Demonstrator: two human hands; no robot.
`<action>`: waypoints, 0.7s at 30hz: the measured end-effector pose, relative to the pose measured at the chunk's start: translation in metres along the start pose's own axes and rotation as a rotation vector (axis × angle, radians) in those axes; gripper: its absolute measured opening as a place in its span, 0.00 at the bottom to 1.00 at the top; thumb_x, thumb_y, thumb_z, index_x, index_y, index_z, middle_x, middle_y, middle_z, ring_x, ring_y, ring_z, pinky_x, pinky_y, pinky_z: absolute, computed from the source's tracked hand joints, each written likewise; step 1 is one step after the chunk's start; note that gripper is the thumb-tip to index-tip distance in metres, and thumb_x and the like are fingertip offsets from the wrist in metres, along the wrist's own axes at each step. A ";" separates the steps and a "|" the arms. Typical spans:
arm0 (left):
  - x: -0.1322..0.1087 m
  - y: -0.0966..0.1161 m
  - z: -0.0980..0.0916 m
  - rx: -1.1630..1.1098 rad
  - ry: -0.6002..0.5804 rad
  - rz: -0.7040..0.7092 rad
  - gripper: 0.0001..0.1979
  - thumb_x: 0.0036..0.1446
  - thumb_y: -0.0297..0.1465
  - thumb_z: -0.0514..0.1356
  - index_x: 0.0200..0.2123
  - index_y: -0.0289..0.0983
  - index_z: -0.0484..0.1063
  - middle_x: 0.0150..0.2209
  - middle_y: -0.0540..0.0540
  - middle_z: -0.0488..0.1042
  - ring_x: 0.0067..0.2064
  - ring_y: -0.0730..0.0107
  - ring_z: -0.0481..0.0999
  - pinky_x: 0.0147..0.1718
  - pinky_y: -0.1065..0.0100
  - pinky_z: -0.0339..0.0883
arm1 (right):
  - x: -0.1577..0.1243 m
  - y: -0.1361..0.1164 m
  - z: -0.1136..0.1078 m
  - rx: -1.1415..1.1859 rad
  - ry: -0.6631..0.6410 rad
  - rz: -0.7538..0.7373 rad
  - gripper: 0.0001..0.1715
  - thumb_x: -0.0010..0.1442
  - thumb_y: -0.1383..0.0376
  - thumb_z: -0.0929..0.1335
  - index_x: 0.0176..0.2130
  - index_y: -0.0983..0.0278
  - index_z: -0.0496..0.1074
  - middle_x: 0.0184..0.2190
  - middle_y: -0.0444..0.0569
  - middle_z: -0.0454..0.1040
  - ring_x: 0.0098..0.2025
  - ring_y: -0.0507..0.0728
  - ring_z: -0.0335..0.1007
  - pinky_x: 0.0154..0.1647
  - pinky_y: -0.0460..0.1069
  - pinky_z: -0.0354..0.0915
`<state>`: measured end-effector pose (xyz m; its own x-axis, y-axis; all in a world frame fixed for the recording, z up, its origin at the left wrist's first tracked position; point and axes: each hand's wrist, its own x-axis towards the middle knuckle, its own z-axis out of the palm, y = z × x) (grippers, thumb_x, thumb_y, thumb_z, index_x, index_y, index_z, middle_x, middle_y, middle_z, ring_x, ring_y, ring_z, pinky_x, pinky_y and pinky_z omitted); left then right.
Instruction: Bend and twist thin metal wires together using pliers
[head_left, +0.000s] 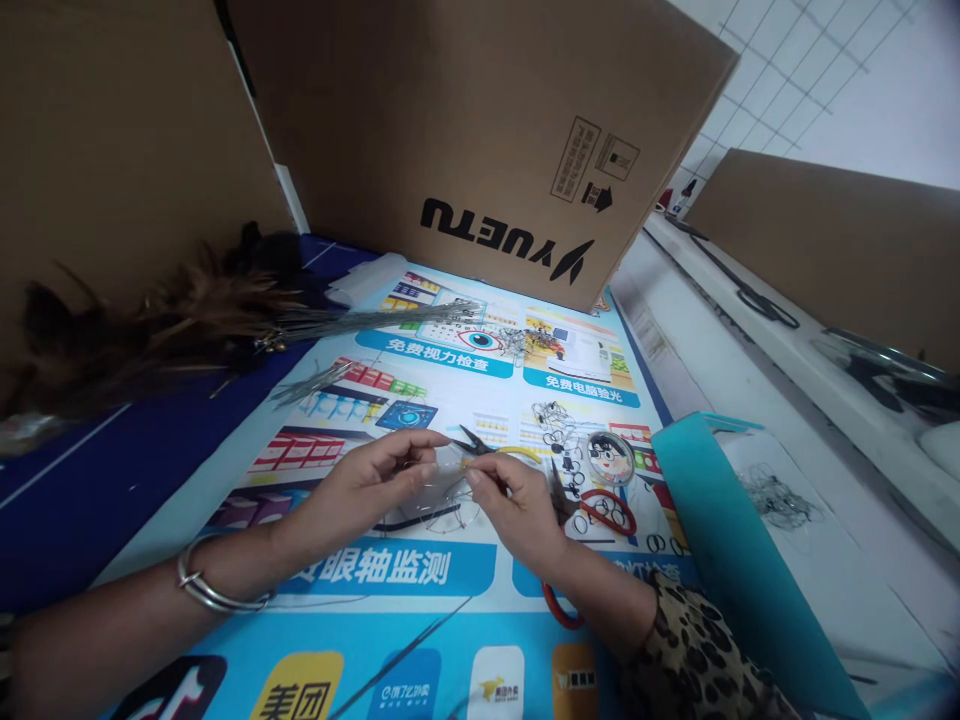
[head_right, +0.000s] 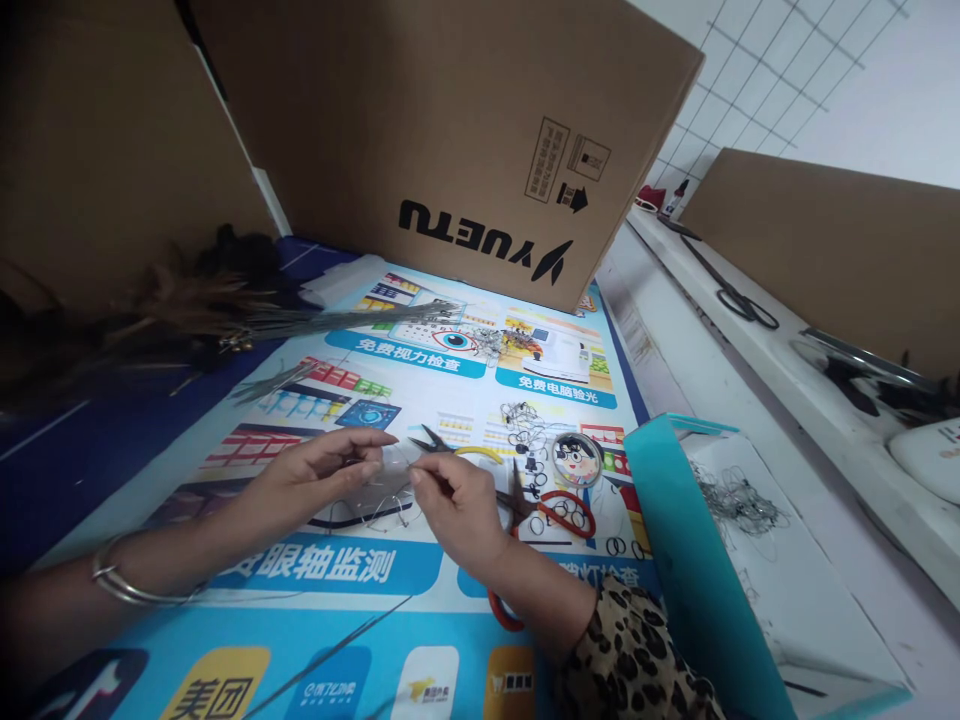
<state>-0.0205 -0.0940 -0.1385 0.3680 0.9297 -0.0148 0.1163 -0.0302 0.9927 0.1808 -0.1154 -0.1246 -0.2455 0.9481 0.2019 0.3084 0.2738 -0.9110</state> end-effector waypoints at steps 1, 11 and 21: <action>0.000 0.001 0.000 0.003 -0.005 -0.005 0.17 0.59 0.39 0.57 0.50 0.41 0.66 0.37 0.47 0.70 0.35 0.69 0.69 0.31 0.71 0.64 | 0.000 0.000 0.000 -0.017 0.007 -0.012 0.09 0.60 0.64 0.64 0.35 0.65 0.72 0.26 0.44 0.68 0.28 0.50 0.62 0.30 0.44 0.59; -0.001 0.007 -0.001 0.042 -0.011 0.024 0.11 0.59 0.38 0.56 0.36 0.37 0.70 0.29 0.49 0.69 0.31 0.70 0.67 0.28 0.72 0.63 | -0.001 -0.003 0.006 -0.097 -0.013 -0.043 0.09 0.60 0.65 0.64 0.34 0.64 0.73 0.27 0.45 0.71 0.28 0.51 0.64 0.30 0.44 0.61; 0.004 0.010 -0.005 0.144 -0.159 0.032 0.12 0.60 0.37 0.54 0.31 0.36 0.69 0.25 0.52 0.68 0.28 0.73 0.66 0.27 0.73 0.60 | -0.002 0.001 0.008 -0.152 -0.054 -0.115 0.10 0.60 0.66 0.64 0.38 0.62 0.74 0.33 0.48 0.76 0.36 0.53 0.71 0.37 0.46 0.65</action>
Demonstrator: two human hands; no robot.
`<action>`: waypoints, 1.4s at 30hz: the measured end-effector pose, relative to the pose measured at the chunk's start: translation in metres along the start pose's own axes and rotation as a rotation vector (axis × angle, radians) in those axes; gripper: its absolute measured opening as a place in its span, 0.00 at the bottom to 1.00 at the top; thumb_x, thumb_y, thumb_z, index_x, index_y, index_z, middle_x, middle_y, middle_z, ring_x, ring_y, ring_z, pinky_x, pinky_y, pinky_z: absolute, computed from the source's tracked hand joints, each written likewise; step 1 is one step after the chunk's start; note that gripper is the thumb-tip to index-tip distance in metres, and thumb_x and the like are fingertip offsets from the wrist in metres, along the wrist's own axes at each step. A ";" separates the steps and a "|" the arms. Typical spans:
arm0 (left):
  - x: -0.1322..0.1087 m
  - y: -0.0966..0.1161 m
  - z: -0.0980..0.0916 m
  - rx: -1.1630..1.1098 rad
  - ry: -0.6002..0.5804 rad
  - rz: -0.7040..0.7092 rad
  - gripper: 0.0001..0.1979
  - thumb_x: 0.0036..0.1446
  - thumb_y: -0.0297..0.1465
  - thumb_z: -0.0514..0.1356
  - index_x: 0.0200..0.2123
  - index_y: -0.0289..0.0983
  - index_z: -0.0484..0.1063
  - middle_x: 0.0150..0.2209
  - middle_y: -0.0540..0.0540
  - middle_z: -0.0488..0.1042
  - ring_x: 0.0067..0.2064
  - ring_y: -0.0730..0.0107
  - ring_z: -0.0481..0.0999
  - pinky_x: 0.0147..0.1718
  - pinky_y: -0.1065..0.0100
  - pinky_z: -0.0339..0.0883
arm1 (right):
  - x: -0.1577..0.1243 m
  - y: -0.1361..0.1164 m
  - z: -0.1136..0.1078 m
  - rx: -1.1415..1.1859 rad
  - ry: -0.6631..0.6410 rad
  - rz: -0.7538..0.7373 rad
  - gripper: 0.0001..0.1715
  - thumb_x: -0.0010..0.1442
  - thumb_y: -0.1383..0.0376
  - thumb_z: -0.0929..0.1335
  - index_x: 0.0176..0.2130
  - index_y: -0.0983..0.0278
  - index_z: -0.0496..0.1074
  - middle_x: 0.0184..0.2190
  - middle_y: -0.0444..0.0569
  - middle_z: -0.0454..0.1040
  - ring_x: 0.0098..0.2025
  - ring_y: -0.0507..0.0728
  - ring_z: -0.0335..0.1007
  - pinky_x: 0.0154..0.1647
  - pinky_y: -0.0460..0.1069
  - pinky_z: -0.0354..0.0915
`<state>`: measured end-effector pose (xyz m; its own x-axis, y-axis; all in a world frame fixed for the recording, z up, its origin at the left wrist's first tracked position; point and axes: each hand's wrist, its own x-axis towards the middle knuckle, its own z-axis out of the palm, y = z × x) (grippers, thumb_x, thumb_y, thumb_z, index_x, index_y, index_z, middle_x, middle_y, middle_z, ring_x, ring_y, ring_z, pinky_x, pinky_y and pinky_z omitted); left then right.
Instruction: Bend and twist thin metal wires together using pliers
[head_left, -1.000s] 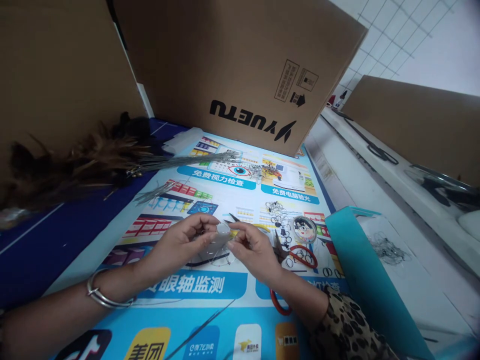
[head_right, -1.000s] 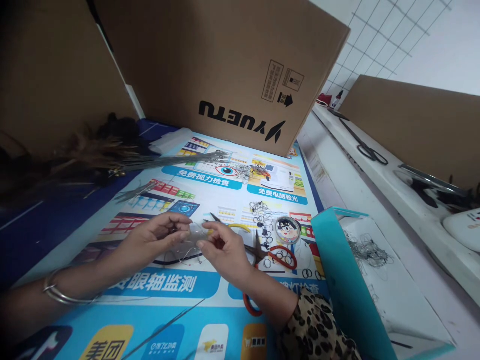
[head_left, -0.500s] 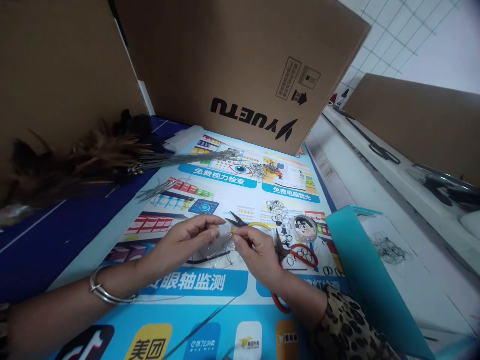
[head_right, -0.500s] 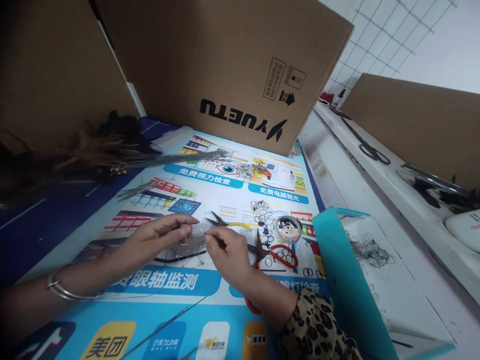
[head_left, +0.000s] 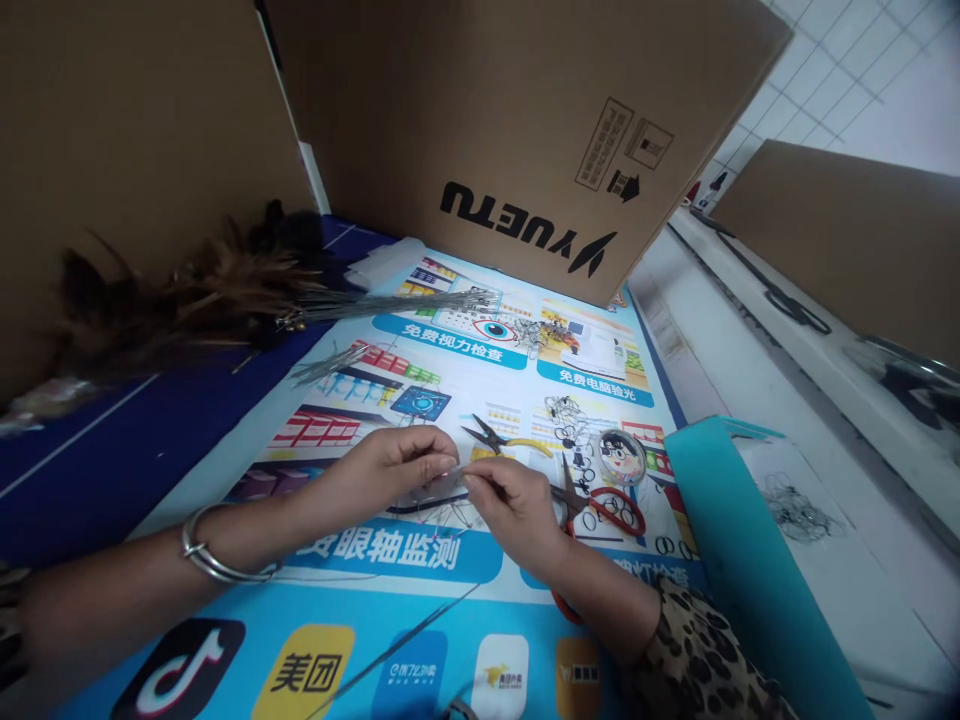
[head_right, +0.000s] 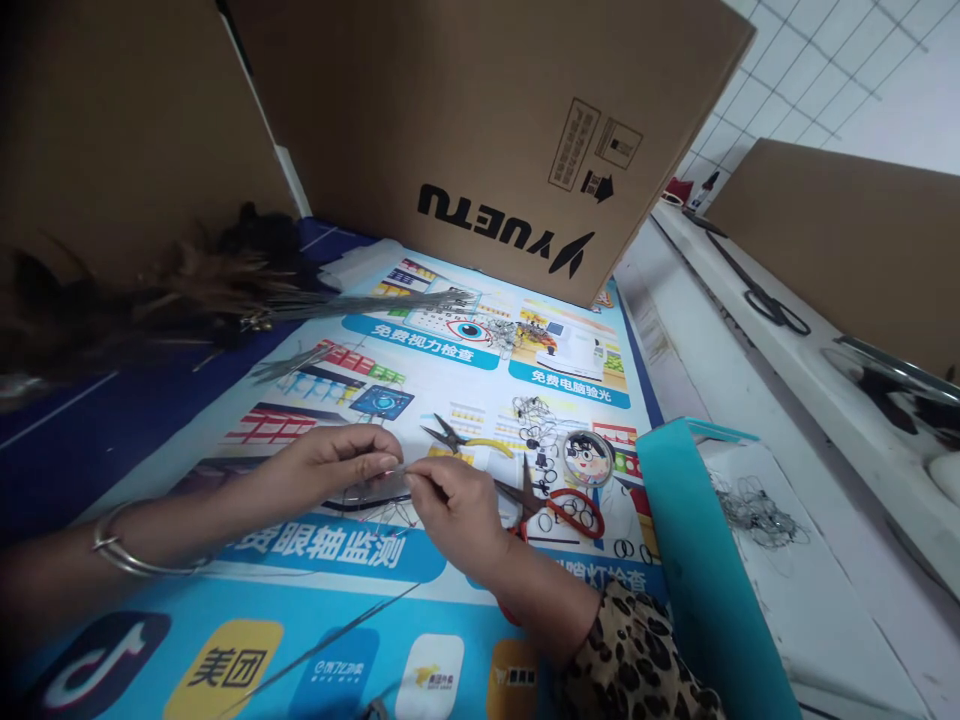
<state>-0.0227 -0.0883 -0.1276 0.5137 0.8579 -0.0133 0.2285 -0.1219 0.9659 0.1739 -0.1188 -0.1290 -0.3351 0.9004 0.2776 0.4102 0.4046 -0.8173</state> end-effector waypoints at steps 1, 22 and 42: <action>0.001 0.000 -0.002 0.068 0.007 0.023 0.12 0.60 0.37 0.53 0.30 0.36 0.69 0.25 0.52 0.68 0.29 0.72 0.66 0.28 0.73 0.60 | 0.000 0.000 0.000 -0.002 -0.003 -0.003 0.10 0.60 0.65 0.64 0.38 0.62 0.74 0.33 0.47 0.76 0.36 0.53 0.71 0.37 0.46 0.65; 0.000 0.001 -0.016 0.610 0.002 0.322 0.10 0.61 0.30 0.50 0.32 0.37 0.70 0.29 0.48 0.73 0.32 0.68 0.71 0.32 0.71 0.59 | 0.003 0.001 -0.002 0.059 -0.028 0.067 0.11 0.61 0.63 0.63 0.35 0.64 0.73 0.29 0.47 0.73 0.31 0.52 0.68 0.31 0.45 0.64; 0.000 0.003 -0.002 0.446 0.123 0.152 0.10 0.58 0.32 0.54 0.27 0.36 0.68 0.22 0.53 0.68 0.26 0.74 0.66 0.25 0.75 0.57 | 0.001 0.001 0.008 -0.366 0.098 -0.175 0.07 0.58 0.64 0.66 0.33 0.62 0.74 0.34 0.51 0.68 0.40 0.58 0.62 0.43 0.53 0.62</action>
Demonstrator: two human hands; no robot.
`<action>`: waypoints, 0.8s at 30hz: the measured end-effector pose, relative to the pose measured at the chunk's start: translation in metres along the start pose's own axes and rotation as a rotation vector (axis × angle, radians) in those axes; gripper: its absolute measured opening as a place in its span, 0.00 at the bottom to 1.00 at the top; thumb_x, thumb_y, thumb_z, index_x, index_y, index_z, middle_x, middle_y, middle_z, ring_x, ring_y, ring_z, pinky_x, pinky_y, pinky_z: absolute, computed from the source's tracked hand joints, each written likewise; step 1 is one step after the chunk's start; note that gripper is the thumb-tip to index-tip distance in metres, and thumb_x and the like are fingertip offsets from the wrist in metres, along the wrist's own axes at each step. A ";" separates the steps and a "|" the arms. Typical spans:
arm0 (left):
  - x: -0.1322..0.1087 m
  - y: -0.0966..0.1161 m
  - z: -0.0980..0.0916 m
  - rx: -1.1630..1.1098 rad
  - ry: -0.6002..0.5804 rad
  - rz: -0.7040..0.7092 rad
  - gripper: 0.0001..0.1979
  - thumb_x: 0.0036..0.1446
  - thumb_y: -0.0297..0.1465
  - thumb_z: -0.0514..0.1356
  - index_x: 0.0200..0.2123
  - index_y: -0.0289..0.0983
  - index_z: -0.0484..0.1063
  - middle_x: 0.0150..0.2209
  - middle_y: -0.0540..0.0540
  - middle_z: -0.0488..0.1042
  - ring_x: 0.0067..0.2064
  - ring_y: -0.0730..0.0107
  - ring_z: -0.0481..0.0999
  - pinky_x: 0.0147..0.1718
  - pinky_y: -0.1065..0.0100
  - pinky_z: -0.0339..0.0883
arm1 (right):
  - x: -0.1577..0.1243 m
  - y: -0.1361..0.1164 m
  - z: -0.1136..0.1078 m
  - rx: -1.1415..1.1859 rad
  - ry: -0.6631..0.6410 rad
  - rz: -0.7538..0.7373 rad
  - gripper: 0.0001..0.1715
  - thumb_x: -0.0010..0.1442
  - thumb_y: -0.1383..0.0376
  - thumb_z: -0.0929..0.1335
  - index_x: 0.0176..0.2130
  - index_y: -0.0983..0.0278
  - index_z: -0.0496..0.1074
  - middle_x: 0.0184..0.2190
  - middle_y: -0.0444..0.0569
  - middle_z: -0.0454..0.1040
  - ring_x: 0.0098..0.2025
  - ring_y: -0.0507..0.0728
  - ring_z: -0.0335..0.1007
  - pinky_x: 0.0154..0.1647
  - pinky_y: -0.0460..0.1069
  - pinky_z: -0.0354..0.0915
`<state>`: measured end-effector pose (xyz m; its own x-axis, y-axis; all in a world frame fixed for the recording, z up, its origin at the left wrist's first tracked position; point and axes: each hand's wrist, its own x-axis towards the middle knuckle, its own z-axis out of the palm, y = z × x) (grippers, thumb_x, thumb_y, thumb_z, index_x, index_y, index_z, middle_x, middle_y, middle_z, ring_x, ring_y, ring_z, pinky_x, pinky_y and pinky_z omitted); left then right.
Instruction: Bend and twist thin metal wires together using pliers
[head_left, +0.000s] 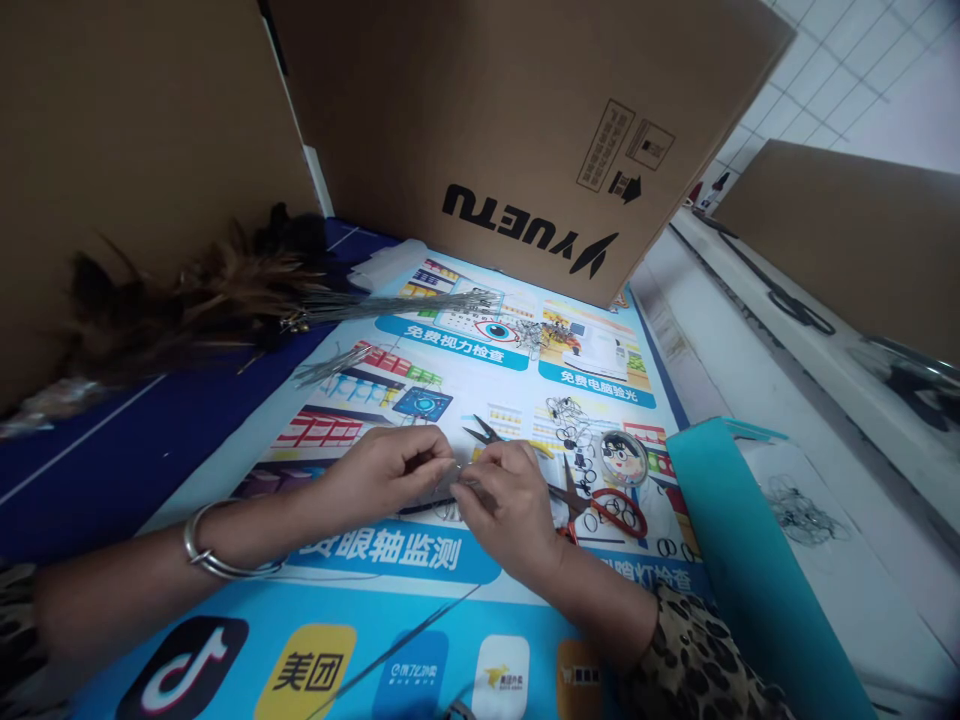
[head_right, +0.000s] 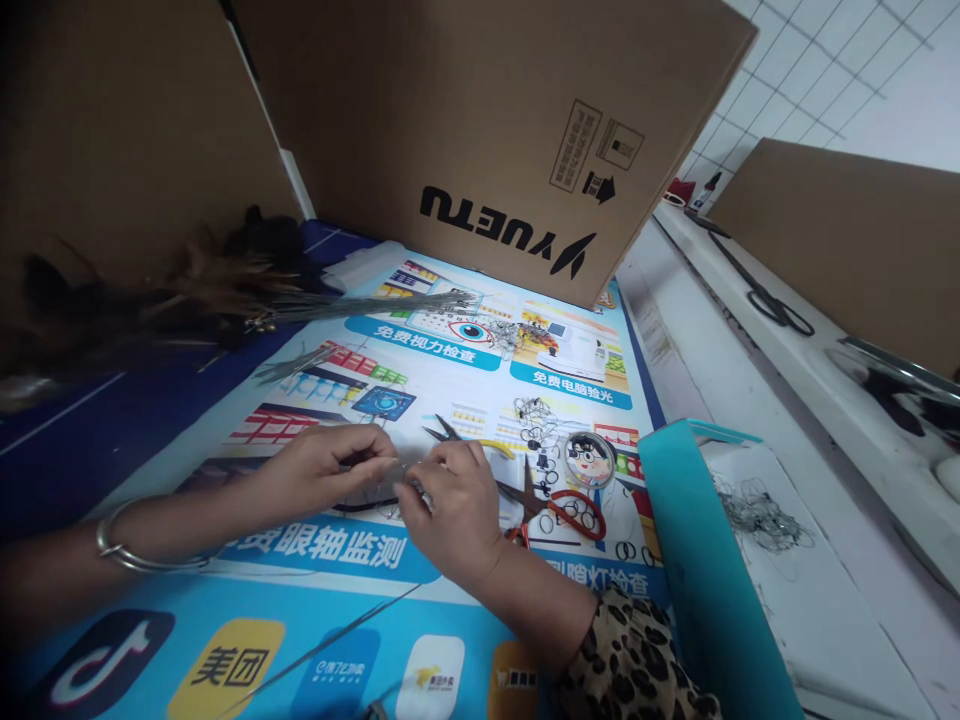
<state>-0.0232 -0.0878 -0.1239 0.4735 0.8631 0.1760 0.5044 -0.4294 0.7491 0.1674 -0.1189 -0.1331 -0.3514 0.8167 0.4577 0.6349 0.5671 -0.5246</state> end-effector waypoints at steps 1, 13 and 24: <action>0.000 0.001 0.001 -0.006 -0.006 -0.010 0.10 0.58 0.33 0.53 0.26 0.36 0.68 0.22 0.53 0.68 0.25 0.74 0.66 0.25 0.75 0.57 | 0.001 -0.001 0.000 0.003 -0.002 -0.004 0.07 0.58 0.65 0.66 0.32 0.63 0.74 0.34 0.51 0.68 0.41 0.57 0.62 0.43 0.54 0.61; -0.005 0.001 0.003 0.091 0.011 0.049 0.09 0.60 0.32 0.51 0.30 0.36 0.67 0.26 0.51 0.69 0.28 0.72 0.68 0.28 0.72 0.58 | 0.002 -0.001 -0.001 0.233 -0.082 0.029 0.06 0.55 0.71 0.65 0.27 0.64 0.69 0.33 0.48 0.68 0.40 0.55 0.63 0.44 0.51 0.60; -0.002 0.001 0.001 -0.012 -0.024 -0.037 0.10 0.59 0.33 0.52 0.29 0.36 0.67 0.24 0.52 0.69 0.28 0.73 0.67 0.27 0.73 0.58 | 0.003 0.003 -0.002 0.298 -0.127 0.054 0.06 0.56 0.70 0.64 0.28 0.63 0.68 0.34 0.49 0.67 0.42 0.56 0.63 0.44 0.51 0.61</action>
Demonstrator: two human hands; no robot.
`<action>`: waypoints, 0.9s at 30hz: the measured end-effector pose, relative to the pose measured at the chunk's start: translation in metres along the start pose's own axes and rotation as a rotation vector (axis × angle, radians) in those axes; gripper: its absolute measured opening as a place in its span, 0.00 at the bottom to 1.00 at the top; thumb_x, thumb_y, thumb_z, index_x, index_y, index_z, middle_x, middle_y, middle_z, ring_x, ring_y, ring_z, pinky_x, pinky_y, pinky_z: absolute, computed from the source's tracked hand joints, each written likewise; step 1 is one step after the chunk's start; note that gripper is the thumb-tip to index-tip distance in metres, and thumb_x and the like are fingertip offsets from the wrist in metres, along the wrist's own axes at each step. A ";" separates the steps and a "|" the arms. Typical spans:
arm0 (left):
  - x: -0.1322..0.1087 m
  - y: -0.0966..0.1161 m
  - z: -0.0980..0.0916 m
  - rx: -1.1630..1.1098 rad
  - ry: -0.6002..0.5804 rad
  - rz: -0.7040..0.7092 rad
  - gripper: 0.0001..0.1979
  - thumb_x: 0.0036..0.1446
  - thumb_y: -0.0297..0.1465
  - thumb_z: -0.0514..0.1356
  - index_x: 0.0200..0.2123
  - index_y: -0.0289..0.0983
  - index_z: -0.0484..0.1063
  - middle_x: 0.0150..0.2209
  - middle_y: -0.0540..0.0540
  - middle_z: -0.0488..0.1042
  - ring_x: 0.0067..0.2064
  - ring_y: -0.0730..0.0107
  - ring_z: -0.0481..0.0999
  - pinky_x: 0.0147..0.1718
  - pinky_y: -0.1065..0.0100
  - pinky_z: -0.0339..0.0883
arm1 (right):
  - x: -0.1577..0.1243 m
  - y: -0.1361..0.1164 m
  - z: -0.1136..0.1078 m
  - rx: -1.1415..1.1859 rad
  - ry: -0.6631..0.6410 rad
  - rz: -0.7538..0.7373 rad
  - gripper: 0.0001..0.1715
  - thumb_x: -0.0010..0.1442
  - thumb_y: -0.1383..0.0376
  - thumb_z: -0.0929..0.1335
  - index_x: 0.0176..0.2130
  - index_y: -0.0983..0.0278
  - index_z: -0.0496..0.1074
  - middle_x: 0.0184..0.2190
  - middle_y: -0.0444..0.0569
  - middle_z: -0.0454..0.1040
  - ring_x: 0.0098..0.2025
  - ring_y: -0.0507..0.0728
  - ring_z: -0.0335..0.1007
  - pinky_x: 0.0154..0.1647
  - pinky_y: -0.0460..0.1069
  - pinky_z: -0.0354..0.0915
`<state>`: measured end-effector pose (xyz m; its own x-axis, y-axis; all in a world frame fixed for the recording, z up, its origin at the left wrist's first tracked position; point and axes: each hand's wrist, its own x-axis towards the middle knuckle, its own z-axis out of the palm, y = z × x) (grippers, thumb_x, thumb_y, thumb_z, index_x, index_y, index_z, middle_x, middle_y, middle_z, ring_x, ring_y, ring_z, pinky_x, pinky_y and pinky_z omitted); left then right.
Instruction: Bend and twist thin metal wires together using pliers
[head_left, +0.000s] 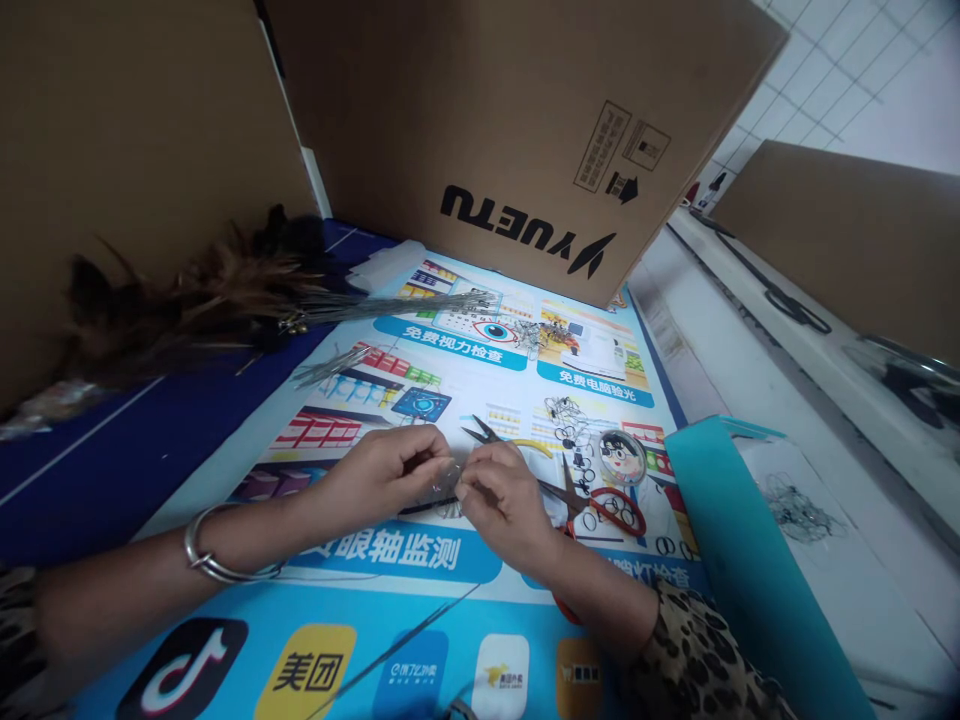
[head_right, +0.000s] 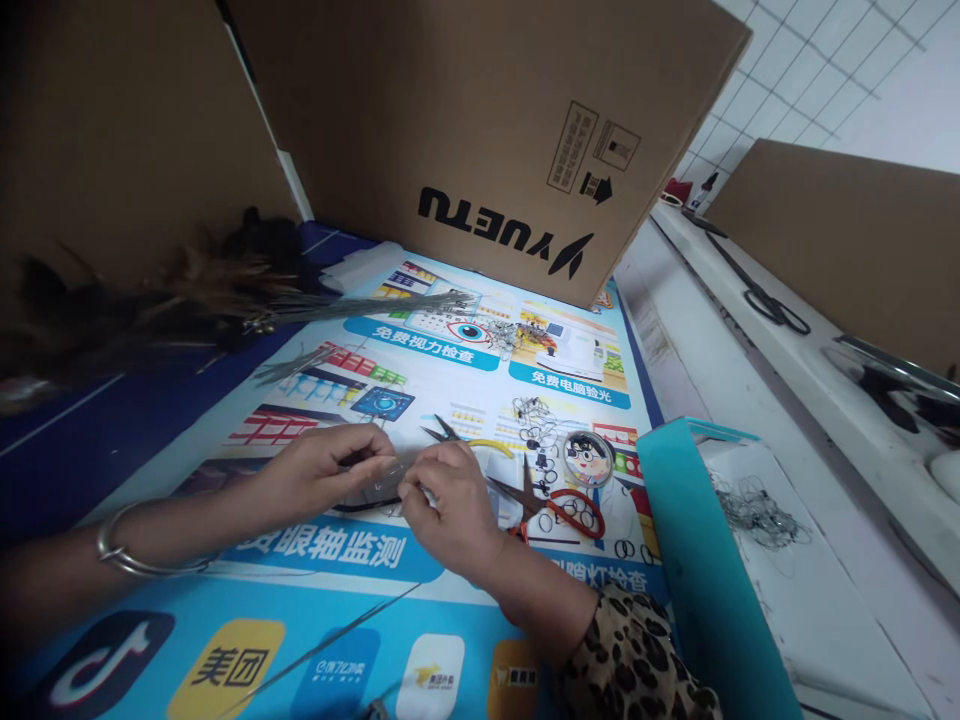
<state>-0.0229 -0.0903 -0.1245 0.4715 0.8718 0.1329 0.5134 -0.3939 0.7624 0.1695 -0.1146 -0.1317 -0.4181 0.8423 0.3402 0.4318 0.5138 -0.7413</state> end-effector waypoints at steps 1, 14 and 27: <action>0.000 -0.001 0.000 -0.008 0.002 -0.004 0.10 0.59 0.33 0.52 0.29 0.36 0.67 0.25 0.52 0.69 0.28 0.73 0.67 0.27 0.73 0.58 | 0.000 0.000 0.000 0.011 0.007 0.003 0.06 0.56 0.70 0.64 0.28 0.63 0.67 0.34 0.49 0.68 0.42 0.56 0.63 0.44 0.51 0.61; 0.004 -0.007 -0.002 -0.114 -0.052 -0.026 0.10 0.59 0.34 0.52 0.29 0.35 0.68 0.26 0.52 0.68 0.29 0.73 0.66 0.27 0.73 0.58 | -0.002 0.002 0.001 0.061 0.080 -0.001 0.05 0.58 0.69 0.63 0.31 0.63 0.67 0.39 0.52 0.68 0.46 0.56 0.65 0.47 0.52 0.64; 0.004 -0.017 0.002 -0.341 -0.024 -0.115 0.09 0.59 0.34 0.54 0.31 0.35 0.68 0.27 0.51 0.66 0.29 0.72 0.66 0.27 0.73 0.60 | -0.005 0.008 0.003 -0.039 0.090 -0.021 0.07 0.60 0.67 0.63 0.39 0.62 0.69 0.39 0.52 0.68 0.45 0.56 0.66 0.46 0.52 0.65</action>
<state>-0.0282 -0.0808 -0.1381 0.4436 0.8959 0.0220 0.2974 -0.1703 0.9394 0.1728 -0.1149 -0.1405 -0.3545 0.8417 0.4073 0.4554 0.5359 -0.7110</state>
